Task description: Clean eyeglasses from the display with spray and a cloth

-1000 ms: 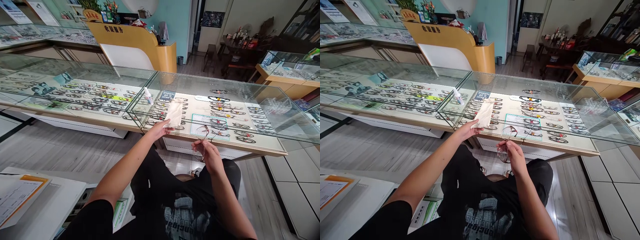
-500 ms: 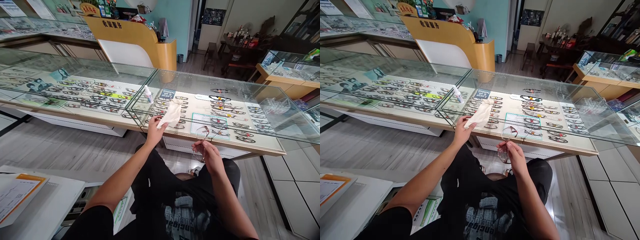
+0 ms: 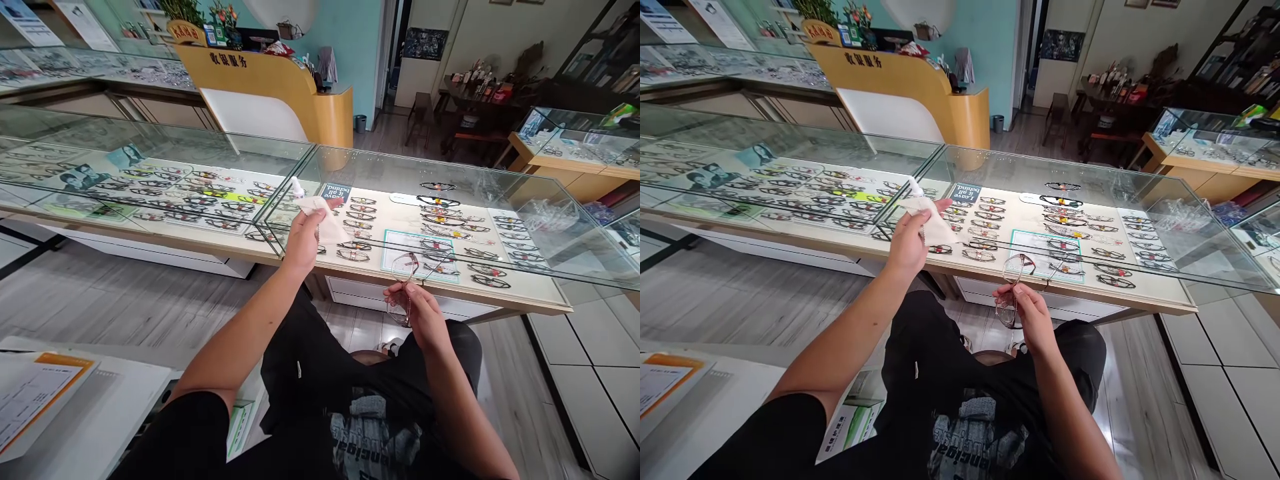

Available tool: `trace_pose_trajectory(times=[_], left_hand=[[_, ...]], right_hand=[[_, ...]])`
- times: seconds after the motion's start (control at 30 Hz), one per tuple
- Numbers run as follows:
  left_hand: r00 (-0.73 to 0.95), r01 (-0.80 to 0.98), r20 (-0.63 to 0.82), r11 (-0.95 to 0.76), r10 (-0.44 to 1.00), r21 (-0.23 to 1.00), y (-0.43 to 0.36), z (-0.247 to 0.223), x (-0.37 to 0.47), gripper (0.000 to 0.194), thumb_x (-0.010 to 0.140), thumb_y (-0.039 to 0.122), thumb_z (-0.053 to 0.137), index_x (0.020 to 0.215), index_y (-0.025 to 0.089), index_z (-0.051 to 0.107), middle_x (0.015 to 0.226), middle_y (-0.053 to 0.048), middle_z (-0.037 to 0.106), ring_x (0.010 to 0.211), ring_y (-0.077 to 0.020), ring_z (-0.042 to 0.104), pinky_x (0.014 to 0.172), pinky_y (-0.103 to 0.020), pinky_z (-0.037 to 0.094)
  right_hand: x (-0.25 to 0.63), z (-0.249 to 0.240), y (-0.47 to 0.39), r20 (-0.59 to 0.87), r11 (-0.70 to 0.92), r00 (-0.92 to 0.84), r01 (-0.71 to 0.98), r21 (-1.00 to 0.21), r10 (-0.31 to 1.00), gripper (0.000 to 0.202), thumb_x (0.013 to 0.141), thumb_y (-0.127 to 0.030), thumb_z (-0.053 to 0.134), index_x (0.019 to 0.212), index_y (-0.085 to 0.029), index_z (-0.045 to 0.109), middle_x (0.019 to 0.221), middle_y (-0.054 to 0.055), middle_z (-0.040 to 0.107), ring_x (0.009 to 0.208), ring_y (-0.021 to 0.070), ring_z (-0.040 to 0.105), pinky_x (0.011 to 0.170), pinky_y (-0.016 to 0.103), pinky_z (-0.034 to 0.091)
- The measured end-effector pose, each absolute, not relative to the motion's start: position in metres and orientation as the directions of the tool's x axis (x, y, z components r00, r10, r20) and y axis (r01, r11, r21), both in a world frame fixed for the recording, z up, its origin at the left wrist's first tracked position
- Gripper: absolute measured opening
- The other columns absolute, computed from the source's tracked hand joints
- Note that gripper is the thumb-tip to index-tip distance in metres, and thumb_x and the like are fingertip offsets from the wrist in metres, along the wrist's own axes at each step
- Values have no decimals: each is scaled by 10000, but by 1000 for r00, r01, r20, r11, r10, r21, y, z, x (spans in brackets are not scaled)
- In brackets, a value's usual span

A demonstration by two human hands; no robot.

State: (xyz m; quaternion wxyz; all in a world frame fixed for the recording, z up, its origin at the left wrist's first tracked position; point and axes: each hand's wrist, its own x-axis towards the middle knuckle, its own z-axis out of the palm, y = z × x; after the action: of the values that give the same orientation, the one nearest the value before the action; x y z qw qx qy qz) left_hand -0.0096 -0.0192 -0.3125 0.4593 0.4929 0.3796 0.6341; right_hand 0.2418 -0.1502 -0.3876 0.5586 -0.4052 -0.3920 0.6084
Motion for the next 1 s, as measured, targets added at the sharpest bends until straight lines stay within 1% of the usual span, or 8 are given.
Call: trace_pose_trajectory(times=[0.1,0.23,0.33,0.5,0.67,0.83,0.9,1.0], left_hand=[[27,-242,199,-187,980,952,-30,-288,0,340,907,449,660,1049,176,805,1203,-102,809,1133,-282,732,891,-360,614],[209,-243,110,-57,972,968,-46,-271,16,390,878,457,700,1076,139,808,1167,-120,804,1155,-312,724,902,-366,590],[283,-230,5,63,959,971,-56,-274,25,376,839,457,761,1037,140,809,1098,-120,801,1129,-317,718,866,-351,562],[207,-167,-104,140,973,976,-66,-288,33,392,729,516,891,856,169,759,856,-46,734,880,-231,687,769,-323,498],[247,-151,-98,138,964,979,-70,-292,37,466,749,580,895,971,186,779,935,-43,748,893,-210,674,775,-324,503],[155,-270,-137,175,978,947,-63,-297,43,337,763,444,879,842,178,688,862,-29,695,889,-193,670,805,-325,527],[93,-317,-185,206,978,926,-61,-300,44,303,754,381,854,782,187,624,815,-16,655,843,-182,658,772,-318,522],[38,-269,-254,254,967,929,-61,-303,45,280,766,364,817,782,199,591,762,1,606,749,-172,620,679,-311,479]], right_hand=[[242,-375,-150,1,-10,-32,-357,-934,999,320,991,-514,700,982,-243,868,1001,85,833,936,252,730,881,390,569],[240,-349,-150,110,102,-2,-347,-932,994,304,1012,-485,676,980,-260,877,990,80,816,1013,274,717,982,417,544],[239,-335,-149,166,154,-9,-323,-934,986,301,1013,-480,673,975,-268,883,1073,90,802,1101,295,698,1029,433,530],[235,-338,-149,125,95,-64,-348,-933,990,274,1009,-469,690,971,-282,887,1121,79,786,1190,296,676,1063,418,519],[231,-349,-151,105,67,-94,-345,-936,990,284,1032,-459,666,993,-282,885,1113,69,799,1178,286,690,1077,416,496],[231,-351,-150,93,64,-70,-339,-939,993,298,1020,-479,673,983,-269,881,1104,73,804,1176,291,693,1086,421,494],[233,-352,-151,86,64,-51,-339,-939,995,297,1011,-487,680,980,-268,879,1099,75,805,1170,293,694,1072,416,503],[236,-355,-152,65,49,-39,-334,-941,997,287,1004,-490,691,970,-270,872,1052,69,807,1079,281,703,1019,411,520]])
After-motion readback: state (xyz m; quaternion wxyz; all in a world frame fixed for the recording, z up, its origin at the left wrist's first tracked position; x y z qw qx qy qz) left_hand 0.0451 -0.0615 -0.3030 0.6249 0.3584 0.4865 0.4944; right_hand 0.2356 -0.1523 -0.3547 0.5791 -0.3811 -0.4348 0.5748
